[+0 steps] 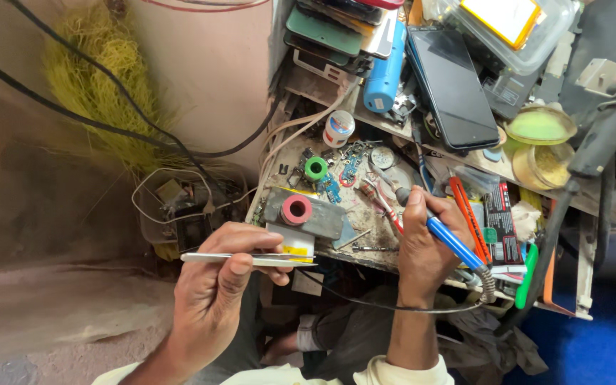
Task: The person uses a soldering iron and tweezers to apply solder to small electronic components on a cluttered workbench. They handle a battery pack and other parts, repeatedly applying heat and solder to specific points.
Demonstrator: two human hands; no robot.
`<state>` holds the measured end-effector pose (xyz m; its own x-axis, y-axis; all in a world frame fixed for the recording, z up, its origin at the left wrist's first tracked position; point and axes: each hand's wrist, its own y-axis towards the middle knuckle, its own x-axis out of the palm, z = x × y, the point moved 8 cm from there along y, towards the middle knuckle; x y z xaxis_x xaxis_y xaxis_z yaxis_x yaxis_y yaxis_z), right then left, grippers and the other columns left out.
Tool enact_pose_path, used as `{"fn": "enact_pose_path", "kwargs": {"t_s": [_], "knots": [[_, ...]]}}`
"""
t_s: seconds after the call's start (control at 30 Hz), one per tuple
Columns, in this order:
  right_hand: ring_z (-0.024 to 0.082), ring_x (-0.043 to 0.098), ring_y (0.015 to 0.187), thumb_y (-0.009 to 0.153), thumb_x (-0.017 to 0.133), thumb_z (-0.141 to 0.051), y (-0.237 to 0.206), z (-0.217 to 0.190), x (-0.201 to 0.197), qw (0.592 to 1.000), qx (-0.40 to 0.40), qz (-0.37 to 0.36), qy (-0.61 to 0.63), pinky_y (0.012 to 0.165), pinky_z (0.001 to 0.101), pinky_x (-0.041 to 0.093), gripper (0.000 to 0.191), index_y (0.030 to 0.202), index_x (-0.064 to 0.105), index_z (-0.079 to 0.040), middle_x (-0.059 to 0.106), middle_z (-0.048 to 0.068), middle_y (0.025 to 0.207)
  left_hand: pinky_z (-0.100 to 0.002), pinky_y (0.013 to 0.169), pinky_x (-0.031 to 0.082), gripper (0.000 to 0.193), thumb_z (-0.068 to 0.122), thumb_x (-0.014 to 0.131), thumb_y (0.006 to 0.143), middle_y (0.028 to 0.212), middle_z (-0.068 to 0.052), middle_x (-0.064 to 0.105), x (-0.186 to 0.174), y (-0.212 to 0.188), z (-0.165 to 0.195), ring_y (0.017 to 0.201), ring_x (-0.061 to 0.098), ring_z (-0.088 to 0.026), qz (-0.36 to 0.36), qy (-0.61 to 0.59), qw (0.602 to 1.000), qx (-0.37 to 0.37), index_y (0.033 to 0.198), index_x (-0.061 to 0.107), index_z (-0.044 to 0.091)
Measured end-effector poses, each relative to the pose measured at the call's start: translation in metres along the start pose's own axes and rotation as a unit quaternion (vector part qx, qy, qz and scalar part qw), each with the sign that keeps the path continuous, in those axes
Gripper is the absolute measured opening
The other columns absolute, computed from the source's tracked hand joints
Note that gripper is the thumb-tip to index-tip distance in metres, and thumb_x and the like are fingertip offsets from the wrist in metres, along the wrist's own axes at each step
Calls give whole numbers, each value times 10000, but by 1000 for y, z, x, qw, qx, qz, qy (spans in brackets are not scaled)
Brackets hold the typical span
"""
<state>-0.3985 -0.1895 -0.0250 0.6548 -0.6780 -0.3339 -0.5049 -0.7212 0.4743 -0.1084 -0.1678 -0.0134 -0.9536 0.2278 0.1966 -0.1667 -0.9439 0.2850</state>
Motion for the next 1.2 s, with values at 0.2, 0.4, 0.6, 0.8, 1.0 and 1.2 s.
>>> {"fn": "enact_pose_path", "kwargs": {"t_s": [0.2, 0.4, 0.6, 0.8, 1.0, 1.2], "knots": [[98, 592, 766, 1010, 732, -141, 1, -6, 4, 1000, -15, -18, -9, 690, 244, 470, 191, 1034, 747, 48, 690, 69, 899, -301, 848, 615, 417, 326, 510, 1102, 1160, -120, 633, 2, 0, -9, 921, 737, -174, -6, -26, 1000, -15, 1243, 659, -38], [95, 600, 772, 1015, 726, -140, 2, -7, 5, 999, -21, -23, -10, 697, 244, 479, 190, 1040, 747, 46, 692, 61, 901, -293, 862, 599, 413, 329, 506, 1110, 1150, -114, 641, 2, 0, -10, 923, 726, -164, -9, -22, 1000, -9, 1243, 659, -31], [73, 558, 738, 1014, 725, -138, 0, 6, 2, 1000, 18, -3, 10, 668, 226, 443, 188, 1032, 745, 48, 678, 45, 871, -283, 862, 591, 416, 337, 500, 1107, 1133, -107, 651, 1, 0, -11, 916, 722, -151, -11, -12, 1000, -11, 1241, 657, -24], [78, 606, 752, 1024, 725, -138, -3, 15, -12, 993, 53, 56, 91, 710, 212, 480, 204, 1029, 722, 66, 692, 55, 869, -289, 878, 613, 380, 300, 511, 1099, 1141, -117, 676, 6, 1, -14, 946, 739, -159, -4, -19, 999, -30, 1222, 664, -26], [103, 509, 585, 966, 742, -131, -34, 32, -65, 959, 131, 147, 202, 545, 223, 377, 222, 965, 689, 85, 645, 91, 780, -295, 902, 637, 213, 100, 642, 1023, 1161, -113, 679, 37, -8, -31, 1003, 734, -166, 22, -37, 998, -49, 1199, 675, -14], [99, 520, 586, 943, 734, -160, -91, 51, -92, 942, 211, 145, 218, 537, 210, 397, 218, 965, 687, 52, 650, 82, 791, -255, 772, 604, 216, 15, 750, 941, 1082, -81, 741, 69, -17, -44, 890, 725, -127, 64, 119, 991, -7, 1147, 688, 25]]}}
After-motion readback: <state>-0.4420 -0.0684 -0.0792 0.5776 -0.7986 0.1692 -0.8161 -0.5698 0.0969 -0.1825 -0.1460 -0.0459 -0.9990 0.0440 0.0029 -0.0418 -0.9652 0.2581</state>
